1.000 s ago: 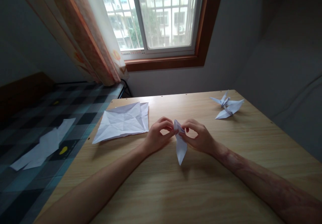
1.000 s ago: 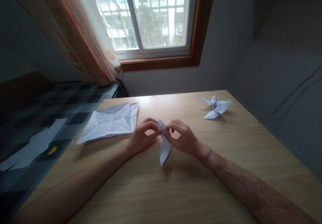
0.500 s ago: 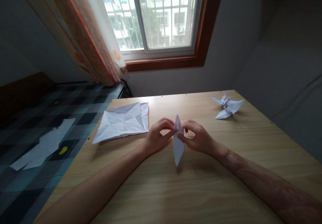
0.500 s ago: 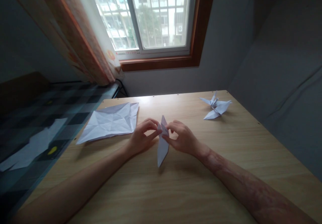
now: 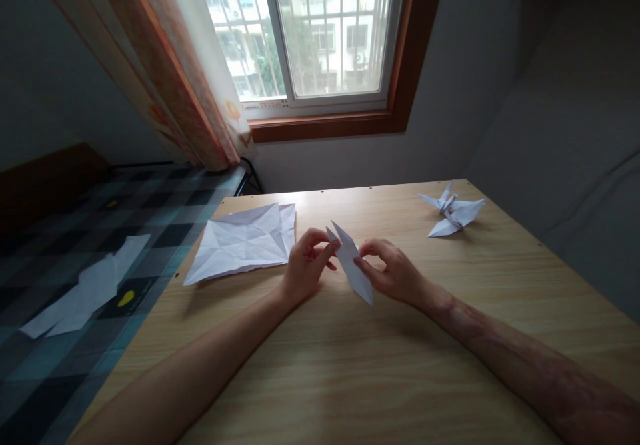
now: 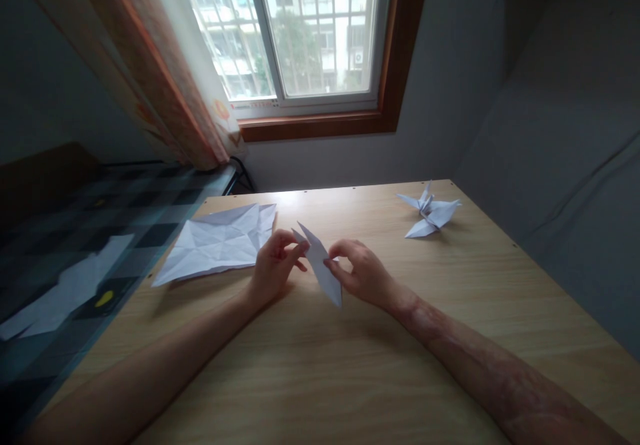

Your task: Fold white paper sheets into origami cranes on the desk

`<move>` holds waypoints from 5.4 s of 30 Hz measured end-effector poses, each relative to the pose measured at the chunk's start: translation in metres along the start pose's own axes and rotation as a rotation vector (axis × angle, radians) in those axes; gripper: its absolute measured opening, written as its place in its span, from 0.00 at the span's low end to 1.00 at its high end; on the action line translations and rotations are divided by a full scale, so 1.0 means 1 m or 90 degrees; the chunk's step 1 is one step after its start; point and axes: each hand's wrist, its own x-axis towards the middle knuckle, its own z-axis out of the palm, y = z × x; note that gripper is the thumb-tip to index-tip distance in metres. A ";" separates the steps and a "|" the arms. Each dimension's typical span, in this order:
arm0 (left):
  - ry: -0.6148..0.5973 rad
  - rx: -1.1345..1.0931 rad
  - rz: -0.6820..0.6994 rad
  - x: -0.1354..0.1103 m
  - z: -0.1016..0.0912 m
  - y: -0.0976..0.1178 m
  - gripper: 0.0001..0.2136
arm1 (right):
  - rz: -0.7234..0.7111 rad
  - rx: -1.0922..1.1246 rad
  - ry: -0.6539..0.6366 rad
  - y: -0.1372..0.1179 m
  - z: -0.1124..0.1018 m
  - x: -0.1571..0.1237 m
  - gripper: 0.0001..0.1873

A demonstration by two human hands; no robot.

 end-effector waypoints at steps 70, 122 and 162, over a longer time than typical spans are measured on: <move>-0.248 0.079 -0.041 0.000 -0.003 -0.005 0.19 | 0.229 0.326 -0.081 -0.003 -0.006 0.005 0.17; -0.290 -0.050 -0.102 0.001 -0.003 -0.006 0.20 | 0.174 0.137 0.017 0.006 0.001 0.002 0.09; -0.132 0.376 0.128 -0.004 0.003 0.007 0.07 | 0.190 0.257 -0.016 0.011 0.004 -0.001 0.06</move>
